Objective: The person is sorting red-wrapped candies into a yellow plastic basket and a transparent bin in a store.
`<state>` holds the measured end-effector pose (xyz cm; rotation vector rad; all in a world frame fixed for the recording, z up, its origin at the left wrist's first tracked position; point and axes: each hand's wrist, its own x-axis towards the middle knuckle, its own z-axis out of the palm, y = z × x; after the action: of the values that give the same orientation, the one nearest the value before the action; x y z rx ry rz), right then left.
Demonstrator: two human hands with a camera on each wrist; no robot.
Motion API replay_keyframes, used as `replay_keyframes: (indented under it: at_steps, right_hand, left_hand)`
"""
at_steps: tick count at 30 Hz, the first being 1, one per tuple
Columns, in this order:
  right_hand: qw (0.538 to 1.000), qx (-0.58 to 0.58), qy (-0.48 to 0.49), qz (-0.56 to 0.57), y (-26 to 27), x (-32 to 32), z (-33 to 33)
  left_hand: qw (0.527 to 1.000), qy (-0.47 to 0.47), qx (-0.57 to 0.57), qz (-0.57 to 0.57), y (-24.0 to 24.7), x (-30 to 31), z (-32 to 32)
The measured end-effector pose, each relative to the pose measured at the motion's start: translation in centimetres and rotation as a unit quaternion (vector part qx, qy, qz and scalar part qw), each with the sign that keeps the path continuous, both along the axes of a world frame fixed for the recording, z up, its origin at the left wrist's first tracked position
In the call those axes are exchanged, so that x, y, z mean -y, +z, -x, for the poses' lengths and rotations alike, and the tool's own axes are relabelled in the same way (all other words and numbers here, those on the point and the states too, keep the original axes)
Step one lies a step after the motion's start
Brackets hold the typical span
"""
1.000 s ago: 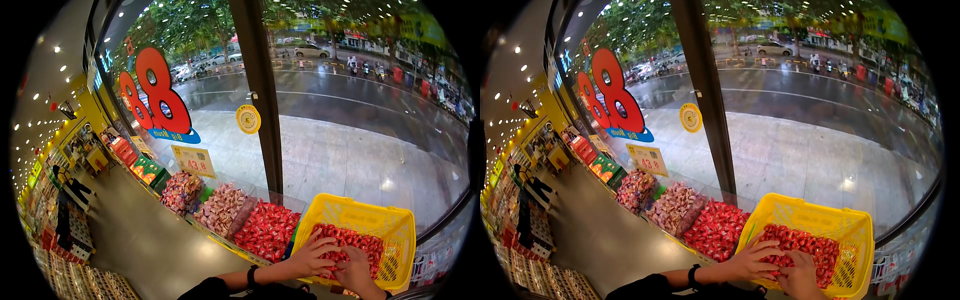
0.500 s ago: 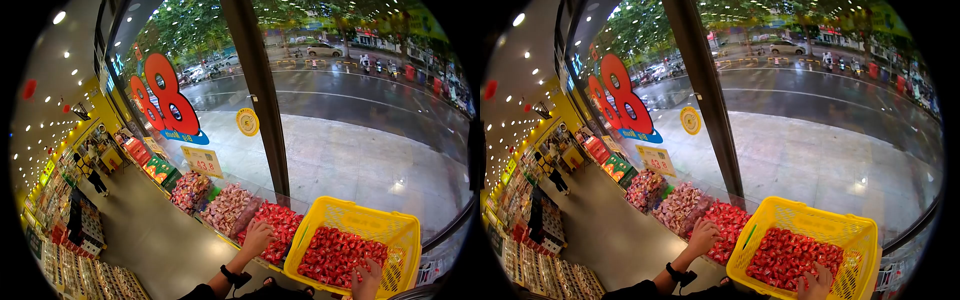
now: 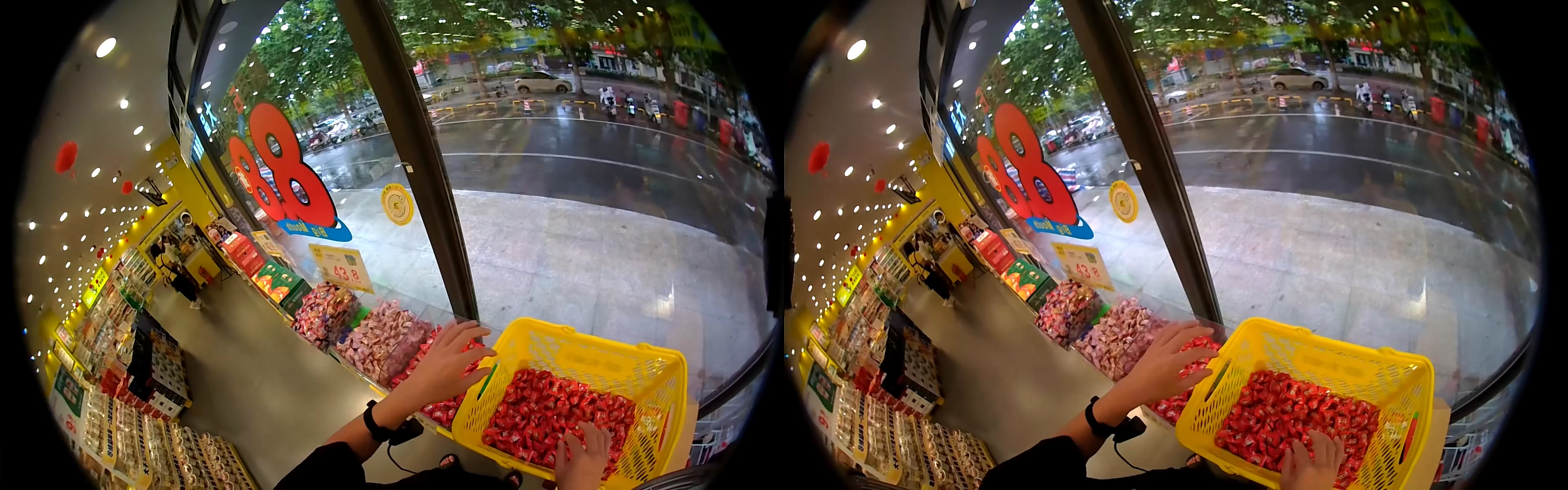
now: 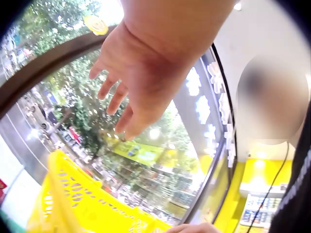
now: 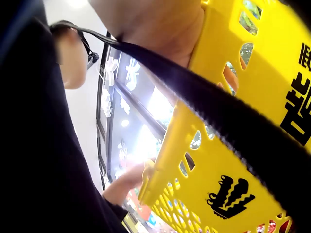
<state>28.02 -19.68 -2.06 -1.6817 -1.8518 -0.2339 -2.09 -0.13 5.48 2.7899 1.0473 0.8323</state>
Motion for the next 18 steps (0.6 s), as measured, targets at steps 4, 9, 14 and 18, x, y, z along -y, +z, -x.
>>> replay_keyframes:
  at_steps: [4, 9, 14, 18]
  right_hand:
    - [0.999, -0.002, 0.035, -0.015, 0.7, 0.5, -0.5]
    - [1.000, -0.011, 0.005, -0.021, 3.0, 2.2, -2.5]
    - [0.998, -0.045, -0.054, -0.005, 1.6, 3.0, -5.3]
    - [0.999, -0.039, -0.030, -0.012, 1.1, 3.1, -5.3]
  left_hand:
    - [0.978, -0.209, 0.018, 0.006, 4.3, 0.3, -8.5]
    - [0.931, -0.327, -0.106, 0.127, -2.6, -1.6, -19.5]
    - [0.896, -0.320, -0.282, 0.125, -13.3, -0.4, -24.8]
    - [0.822, -0.313, -0.464, 0.104, -19.9, 1.4, -26.0]
